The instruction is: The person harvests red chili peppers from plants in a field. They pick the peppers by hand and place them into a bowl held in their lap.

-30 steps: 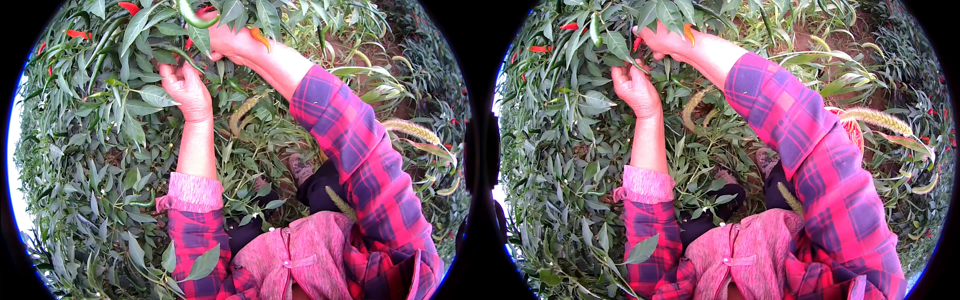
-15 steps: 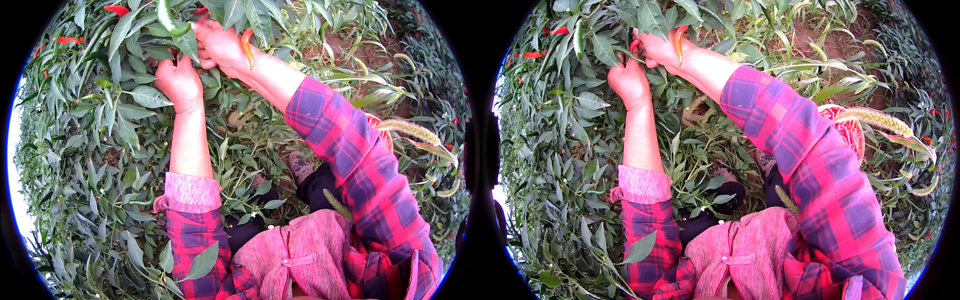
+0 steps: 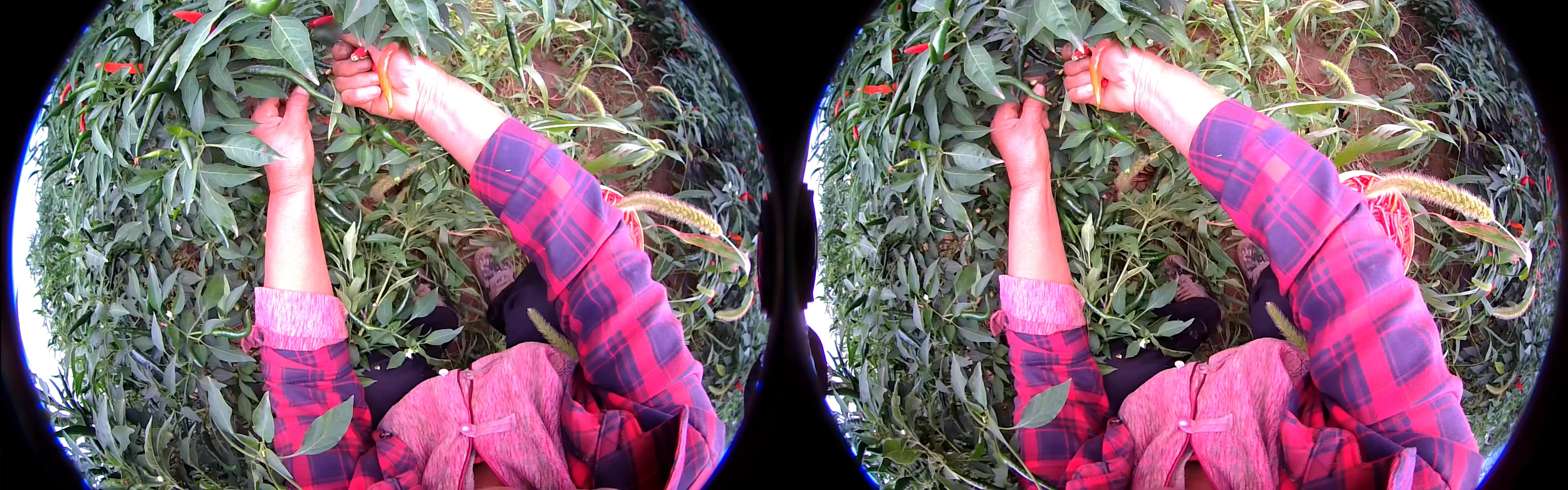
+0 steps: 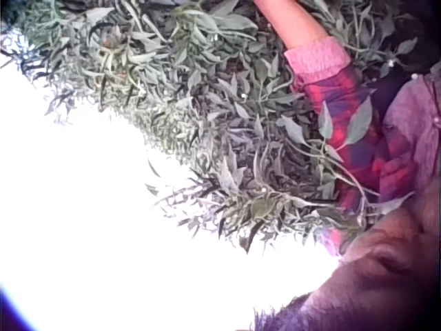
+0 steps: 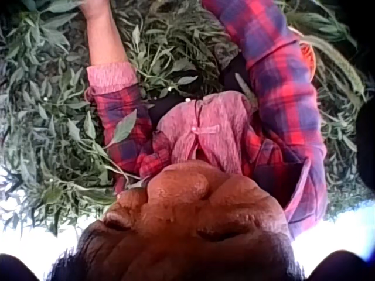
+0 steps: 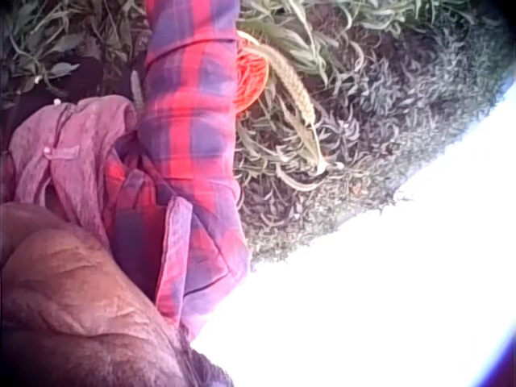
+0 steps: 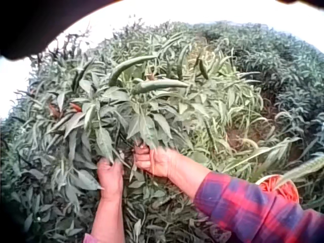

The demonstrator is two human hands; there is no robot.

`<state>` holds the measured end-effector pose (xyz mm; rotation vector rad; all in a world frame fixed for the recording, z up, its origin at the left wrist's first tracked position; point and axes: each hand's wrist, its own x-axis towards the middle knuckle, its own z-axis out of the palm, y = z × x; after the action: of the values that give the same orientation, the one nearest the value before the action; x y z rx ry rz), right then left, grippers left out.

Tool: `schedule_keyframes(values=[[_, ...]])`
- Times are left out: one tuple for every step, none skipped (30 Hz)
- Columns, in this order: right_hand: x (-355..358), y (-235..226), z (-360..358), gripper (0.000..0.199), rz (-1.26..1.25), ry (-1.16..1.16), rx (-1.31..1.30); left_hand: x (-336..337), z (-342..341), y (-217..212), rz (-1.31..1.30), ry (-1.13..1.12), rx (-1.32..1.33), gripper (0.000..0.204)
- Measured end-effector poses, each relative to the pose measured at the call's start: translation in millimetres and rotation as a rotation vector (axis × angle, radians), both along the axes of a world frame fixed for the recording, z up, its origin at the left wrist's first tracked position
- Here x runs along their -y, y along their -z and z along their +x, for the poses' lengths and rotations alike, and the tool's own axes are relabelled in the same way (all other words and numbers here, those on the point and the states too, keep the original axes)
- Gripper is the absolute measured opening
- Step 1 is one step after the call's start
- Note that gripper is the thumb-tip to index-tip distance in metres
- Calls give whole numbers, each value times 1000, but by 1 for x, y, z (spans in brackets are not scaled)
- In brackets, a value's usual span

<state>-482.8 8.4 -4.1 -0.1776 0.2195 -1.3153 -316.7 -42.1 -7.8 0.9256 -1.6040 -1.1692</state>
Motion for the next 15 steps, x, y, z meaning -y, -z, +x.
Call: schedule_keyframes(values=[[1,-1,0,28,2,-25,12,2,2,0,3,2,-4,12],[1,0,-1,29,5,-45,24,1,2,-1,7,9,-9,12],[1,2,-2,29,8,-66,36,1,1,-2,11,15,-14,12],[3,3,-4,31,13,-101,96,0,-1,-3,-173,-36,-3,13],[3,2,-4,31,48,-82,59,-2,-6,-8,-356,-90,9,14],[2,0,-4,32,82,-64,23,-3,-10,-15,-540,-143,23,16],[1,-2,-3,32,117,-44,-13,-3,-14,-23,-601,-121,51,20],[1,-1,-9,32,136,-9,-57,-5,-29,-40,-721,-86,132,21],[2,-4,-4,32,155,-3,-90,-7,-29,-54,-841,-70,237,22],[1,-7,0,32,174,6,-125,5,-34,-54,-912,-75,265,24],[1,-12,3,32,187,14,-163,20,-41,-57,-1016,-108,333,21],[3,-8,2,32,137,-9,-141,32,-45,-59,-1000,-103,549,20],[4,-5,1,32,116,-19,-129,43,-47,-61,-976,-98,764,19],[2,-8,2,32,99,-25,-119,51,-50,-58,-955,-79,807,18],[0,-12,4,32,82,-31,-108,58,-51,-55,-934,-60,851,18]])
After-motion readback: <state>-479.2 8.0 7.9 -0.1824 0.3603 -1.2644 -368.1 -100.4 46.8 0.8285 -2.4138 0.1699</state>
